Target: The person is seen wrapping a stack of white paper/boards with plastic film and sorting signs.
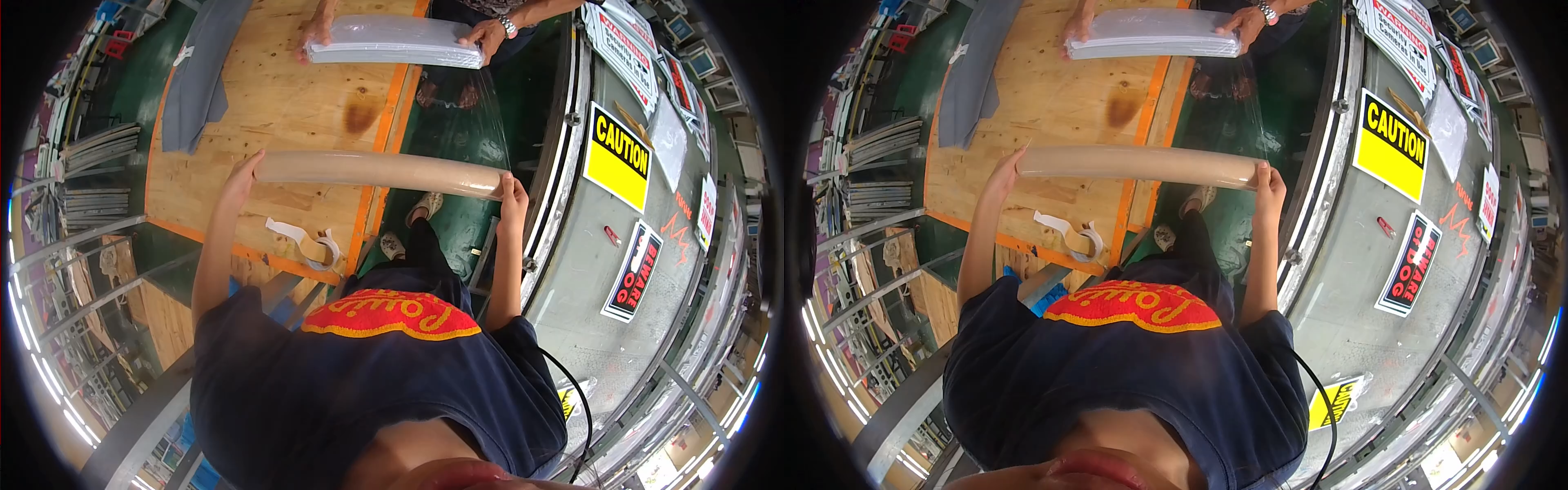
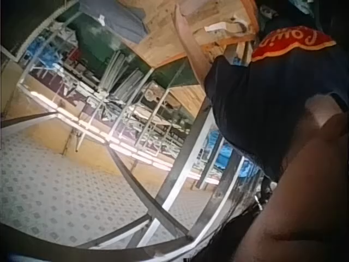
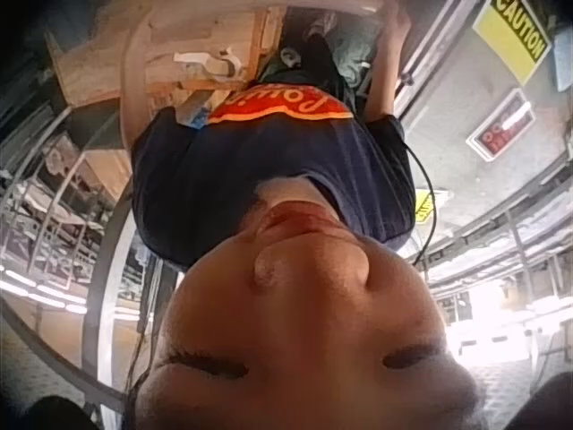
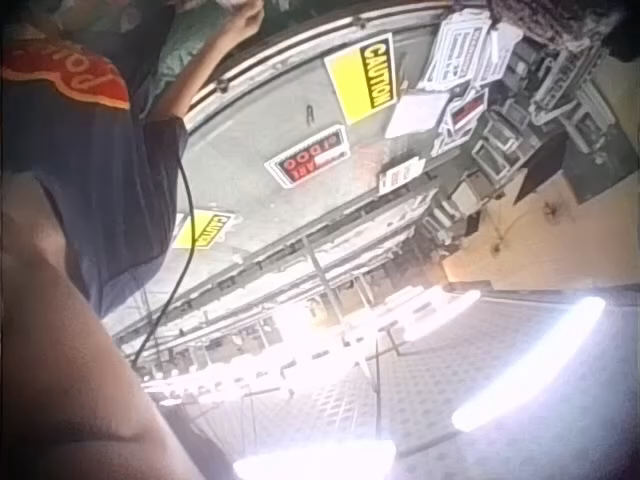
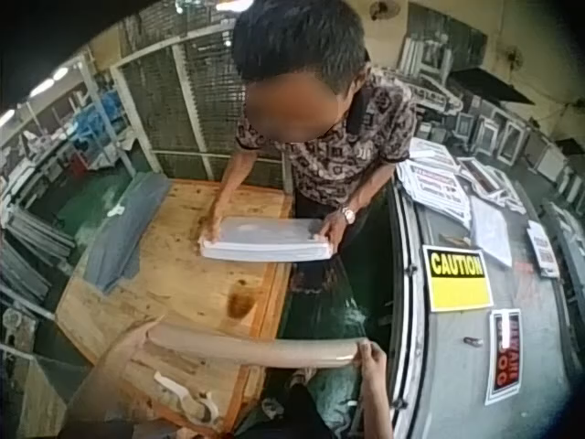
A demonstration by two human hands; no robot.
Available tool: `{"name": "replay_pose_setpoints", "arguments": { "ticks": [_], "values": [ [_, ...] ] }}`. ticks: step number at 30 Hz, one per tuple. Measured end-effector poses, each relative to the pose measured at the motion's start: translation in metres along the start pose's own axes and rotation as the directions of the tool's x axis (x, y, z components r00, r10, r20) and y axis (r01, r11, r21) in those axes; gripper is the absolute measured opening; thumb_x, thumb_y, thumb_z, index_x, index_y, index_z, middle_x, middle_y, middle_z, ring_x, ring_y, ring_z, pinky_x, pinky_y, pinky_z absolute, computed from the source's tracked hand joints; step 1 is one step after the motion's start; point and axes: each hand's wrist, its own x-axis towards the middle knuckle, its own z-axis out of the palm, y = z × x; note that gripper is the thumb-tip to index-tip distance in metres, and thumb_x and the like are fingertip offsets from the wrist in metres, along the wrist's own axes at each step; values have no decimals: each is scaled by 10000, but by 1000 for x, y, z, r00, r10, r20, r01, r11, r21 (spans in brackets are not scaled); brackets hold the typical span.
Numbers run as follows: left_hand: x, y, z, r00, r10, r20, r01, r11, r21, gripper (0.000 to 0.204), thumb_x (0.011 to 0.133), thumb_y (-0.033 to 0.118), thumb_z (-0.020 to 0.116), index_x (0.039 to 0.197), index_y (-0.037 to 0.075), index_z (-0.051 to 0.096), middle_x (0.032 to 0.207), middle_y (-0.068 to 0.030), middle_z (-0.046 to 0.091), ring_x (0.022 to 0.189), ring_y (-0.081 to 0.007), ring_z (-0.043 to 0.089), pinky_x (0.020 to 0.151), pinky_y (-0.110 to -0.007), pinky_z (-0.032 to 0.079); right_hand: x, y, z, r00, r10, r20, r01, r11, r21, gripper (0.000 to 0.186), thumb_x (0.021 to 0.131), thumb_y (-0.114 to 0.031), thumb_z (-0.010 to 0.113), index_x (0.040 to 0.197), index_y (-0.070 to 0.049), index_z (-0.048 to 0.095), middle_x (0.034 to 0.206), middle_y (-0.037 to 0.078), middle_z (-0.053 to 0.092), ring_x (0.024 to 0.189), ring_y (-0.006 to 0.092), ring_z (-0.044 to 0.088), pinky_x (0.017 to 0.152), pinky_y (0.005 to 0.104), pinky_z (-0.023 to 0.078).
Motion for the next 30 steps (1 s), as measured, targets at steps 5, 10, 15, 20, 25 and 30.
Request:
{"name": "replay_pose_setpoints", "arguments": {
  "ticks": [5, 10, 15, 20, 25, 30],
  "values": [
    [7, -4, -5, 1000, -13, 9, 13, 1000, 13, 466, 830, 429, 562, 1074, 33, 570, 1083, -45, 575, 1016, -113, 478, 875, -267, 310, 1, 2, -1, 1000, 1, -2, -1, 1000, 6, 365, 867, -375, 560, 899, -15, 610, 808, -2, 587, 770, 70, 488, 737, 213, 358],
    [8, -2, -5, 1000, -27, 14, 27, 999, 28, 478, 822, 434, 572, 1067, 24, 578, 1060, -44, 581, 995, -119, 481, 891, -268, 302, 1, 3, -1, 1000, -22, 9, 22, 1000, 7, 366, 868, -374, 559, 903, -14, 611, 799, -9, 578, 755, 69, 475, 722, 212, 355],
    [6, 1, -4, 999, 48, 18, -47, 998, -47, 502, 819, 427, 583, 1077, -3, 565, 1050, -51, 573, 1000, -125, 470, 937, -265, 276, 0, 2, 1, 1000, -3, -9, 3, 1000, -8, 369, 866, -380, 561, 902, -15, 609, 786, -15, 568, 747, 65, 464, 714, 210, 350],
    [8, 0, -4, 1000, -6, -1, 6, 1000, -15, 524, 819, 428, 584, 1102, -12, 548, 1100, -63, 563, 1060, -130, 454, 944, -268, 269, 3, 1, 0, 1000, -4, -12, 4, 1000, -6, 363, 868, -377, 558, 888, -18, 610, 775, -20, 562, 736, 58, 454, 708, 206, 344],
    [8, -4, -5, 1000, 7, 4, -7, 999, -41, 532, 812, 431, 594, 1104, -11, 545, 1106, -64, 561, 1067, -134, 451, 949, -272, 262, 2, 4, 1, 1000, -8, 12, 8, 1000, -17, 355, 871, -374, 554, 873, -23, 611, 757, -24, 561, 719, 55, 449, 699, 213, 345],
    [13, -1, -11, 1000, 12, -29, -12, 1000, -15, 512, 823, 409, 589, 1110, -13, 555, 1130, -70, 556, 1094, -132, 442, 956, -269, 262, -3, 10, 6, 1000, 24, -2, -24, 1000, 2, 343, 875, -364, 550, 867, -28, 613, 755, -23, 565, 721, 56, 459, 698, 214, 347]
  ]
}}
